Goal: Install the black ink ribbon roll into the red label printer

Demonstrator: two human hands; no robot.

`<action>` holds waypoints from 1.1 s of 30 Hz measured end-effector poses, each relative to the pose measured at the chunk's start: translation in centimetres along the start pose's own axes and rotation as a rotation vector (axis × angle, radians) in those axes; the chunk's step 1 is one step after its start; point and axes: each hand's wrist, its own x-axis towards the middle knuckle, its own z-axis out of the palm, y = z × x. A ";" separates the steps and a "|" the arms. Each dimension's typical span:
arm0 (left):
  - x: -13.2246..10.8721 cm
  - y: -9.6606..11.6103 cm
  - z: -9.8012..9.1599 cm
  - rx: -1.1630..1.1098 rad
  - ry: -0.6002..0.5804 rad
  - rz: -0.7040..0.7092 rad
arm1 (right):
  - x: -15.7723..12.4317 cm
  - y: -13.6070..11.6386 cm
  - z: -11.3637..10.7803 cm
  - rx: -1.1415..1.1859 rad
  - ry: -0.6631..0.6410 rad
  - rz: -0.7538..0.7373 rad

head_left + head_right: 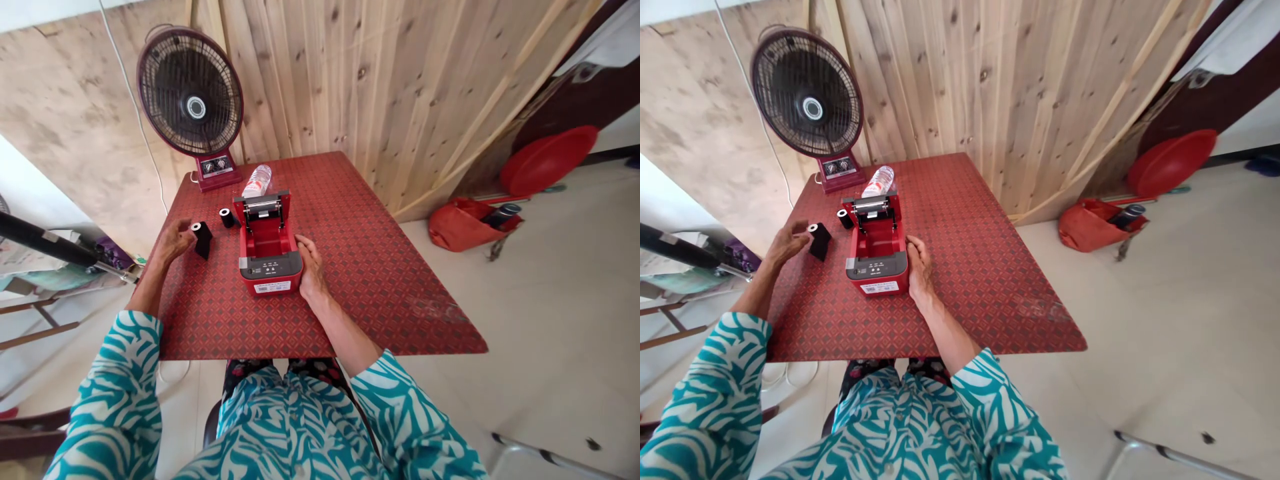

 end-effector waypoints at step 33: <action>-6.4 11.4 -1.0 -0.618 -0.269 0.438 | 0.3 0.2 0.1 0.005 0.005 -0.029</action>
